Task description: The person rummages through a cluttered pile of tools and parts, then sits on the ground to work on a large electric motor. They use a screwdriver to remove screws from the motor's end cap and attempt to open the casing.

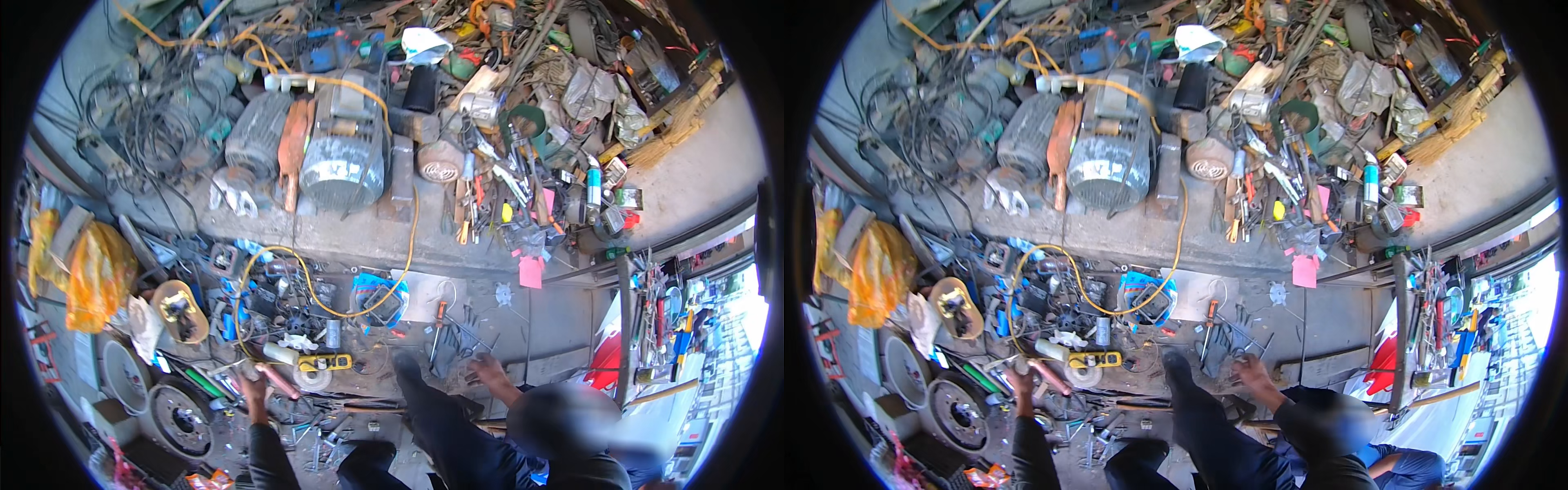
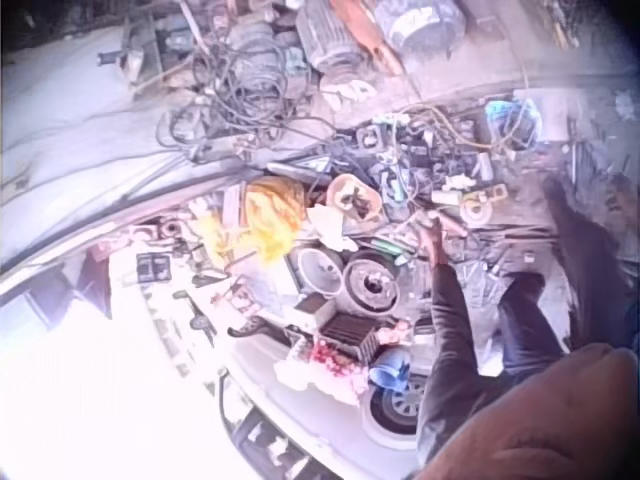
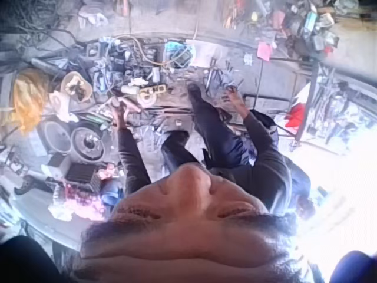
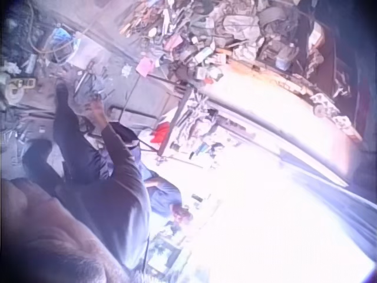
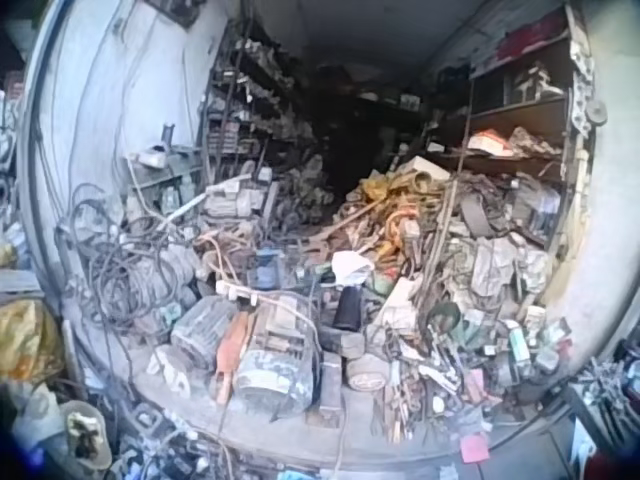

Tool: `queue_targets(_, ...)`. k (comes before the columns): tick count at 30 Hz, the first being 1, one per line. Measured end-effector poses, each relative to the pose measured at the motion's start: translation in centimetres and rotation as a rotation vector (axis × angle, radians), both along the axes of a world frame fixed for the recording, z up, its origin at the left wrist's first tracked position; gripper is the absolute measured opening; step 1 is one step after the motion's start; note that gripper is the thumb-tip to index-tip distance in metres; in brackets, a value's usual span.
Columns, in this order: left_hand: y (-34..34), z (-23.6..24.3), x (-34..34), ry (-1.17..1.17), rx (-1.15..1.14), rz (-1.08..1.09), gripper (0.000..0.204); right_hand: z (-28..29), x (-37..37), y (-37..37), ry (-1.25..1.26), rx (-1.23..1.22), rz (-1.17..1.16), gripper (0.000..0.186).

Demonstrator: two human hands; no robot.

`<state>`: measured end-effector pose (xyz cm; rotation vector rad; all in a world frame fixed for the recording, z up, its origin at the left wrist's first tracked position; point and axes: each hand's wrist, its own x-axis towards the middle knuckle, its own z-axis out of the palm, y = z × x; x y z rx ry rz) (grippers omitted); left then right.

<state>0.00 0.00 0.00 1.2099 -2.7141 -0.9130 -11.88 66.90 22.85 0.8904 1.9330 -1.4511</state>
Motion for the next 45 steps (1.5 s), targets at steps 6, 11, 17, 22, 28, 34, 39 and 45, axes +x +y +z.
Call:
queue_targets(6,23.1,24.0,-5.9,-0.03,0.634,-0.162,0.034,12.6,0.1,1.6,0.216,-0.343,-0.206,0.048)
queue_targets(11,41.2,48.6,-14.1,0.329,0.74,-0.688,0.056,21.2,-4.5,-10.6,0.113,-0.612,-0.431,0.046)
queue_targets(17,38.5,56.2,-21.4,0.26,1.187,-0.682,0.038,37.6,-11.2,-12.9,-0.086,-0.931,-0.278,0.05)
queue_targets(22,42.5,57.8,-22.2,0.14,1.908,-0.118,0.037,45.3,-14.7,-11.5,0.905,0.087,0.721,0.045)
queue_targets(28,47.4,71.0,-29.9,-0.505,1.906,0.463,0.052,44.0,-19.8,-3.5,0.393,0.106,0.679,0.044)
queue_targets(34,45.1,66.9,-40.4,-0.388,1.966,0.469,0.062,40.6,-25.9,-9.5,0.492,0.411,0.761,0.038)
queue_targets(39,41.4,68.9,-52.8,-0.471,2.228,0.435,0.058,44.6,-38.2,-8.7,0.828,0.428,0.73,0.034)
queue_targets(45,37.5,70.2,-63.0,-0.467,1.862,-0.07,0.073,39.4,-46.5,-3.4,0.173,0.492,0.169,0.033)
